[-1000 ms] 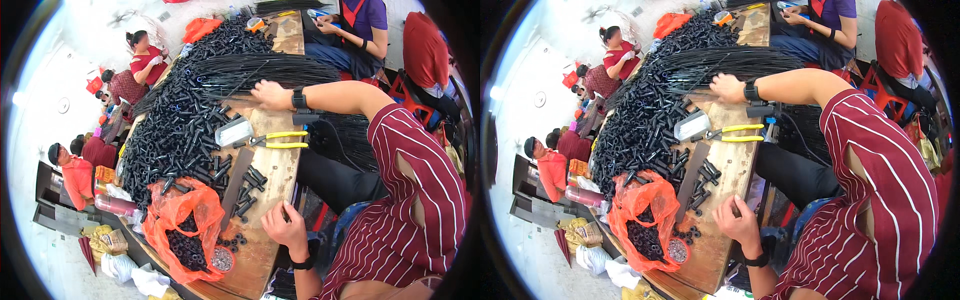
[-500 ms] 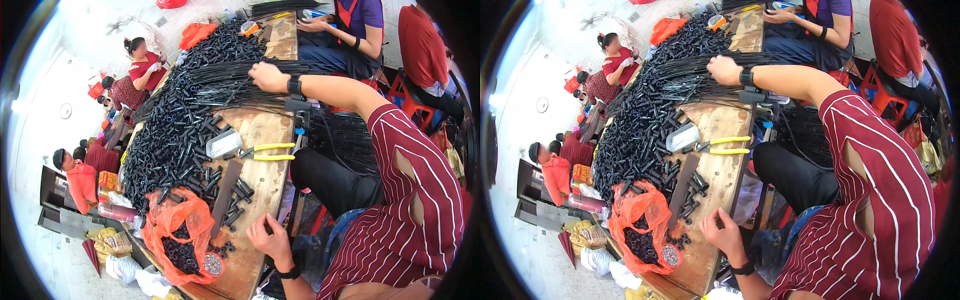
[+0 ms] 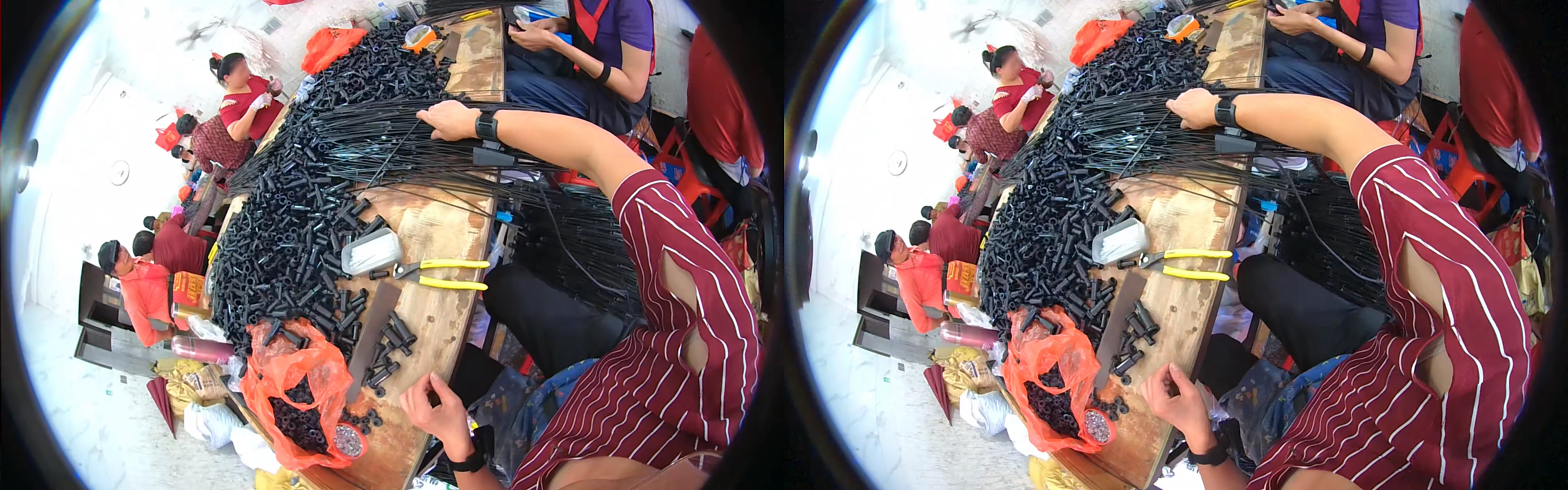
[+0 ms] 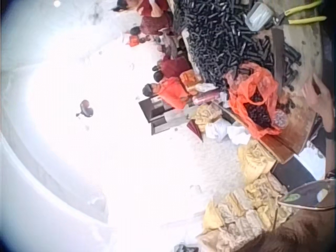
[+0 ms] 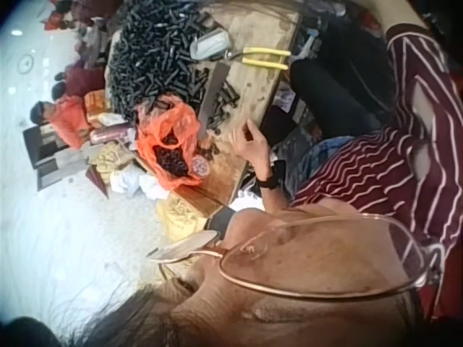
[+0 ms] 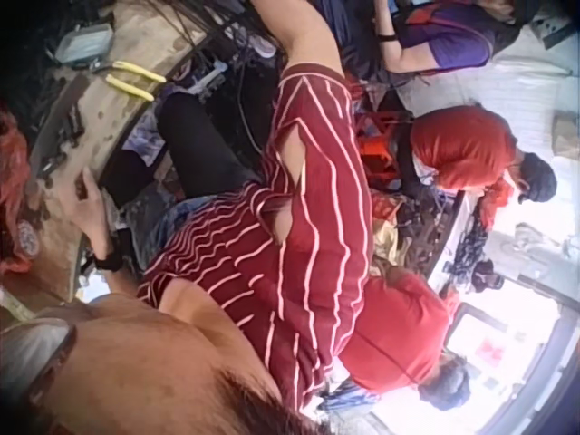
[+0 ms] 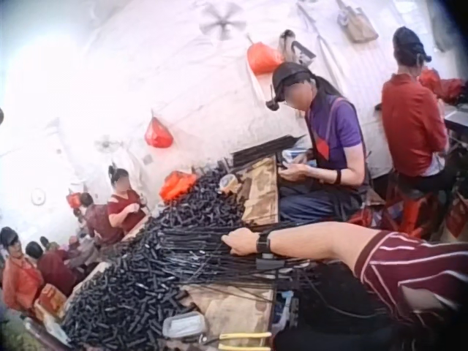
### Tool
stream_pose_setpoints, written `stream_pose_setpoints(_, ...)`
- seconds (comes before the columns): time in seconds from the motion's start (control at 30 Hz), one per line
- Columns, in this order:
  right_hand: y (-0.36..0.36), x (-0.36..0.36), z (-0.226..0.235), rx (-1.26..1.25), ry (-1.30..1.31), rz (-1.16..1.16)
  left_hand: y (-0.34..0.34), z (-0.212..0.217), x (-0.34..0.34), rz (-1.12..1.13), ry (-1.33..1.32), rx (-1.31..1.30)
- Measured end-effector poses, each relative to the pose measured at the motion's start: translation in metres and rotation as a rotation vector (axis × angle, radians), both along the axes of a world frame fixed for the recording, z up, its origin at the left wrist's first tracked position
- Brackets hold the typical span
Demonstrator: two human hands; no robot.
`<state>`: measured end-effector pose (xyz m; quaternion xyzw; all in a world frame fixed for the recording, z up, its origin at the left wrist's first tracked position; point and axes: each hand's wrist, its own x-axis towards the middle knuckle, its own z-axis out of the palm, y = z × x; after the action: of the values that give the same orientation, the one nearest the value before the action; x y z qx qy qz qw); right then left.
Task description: Assembling and organizing black umbrella ribs and plastic components at a production workbench.
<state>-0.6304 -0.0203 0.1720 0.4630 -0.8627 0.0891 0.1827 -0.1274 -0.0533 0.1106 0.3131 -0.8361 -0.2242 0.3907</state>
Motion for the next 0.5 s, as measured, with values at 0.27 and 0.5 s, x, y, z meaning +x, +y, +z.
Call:
stream_pose_setpoints(0.27,-0.006,-0.006,0.006,-0.028,0.032,-0.030,-0.003,-0.001,0.001,-0.020,-0.002,-0.035)
stream_pose_setpoints(0.5,-0.009,-0.005,0.016,-0.012,-0.067,-0.004,-0.004,0.001,0.000,-0.010,-0.004,-0.051)
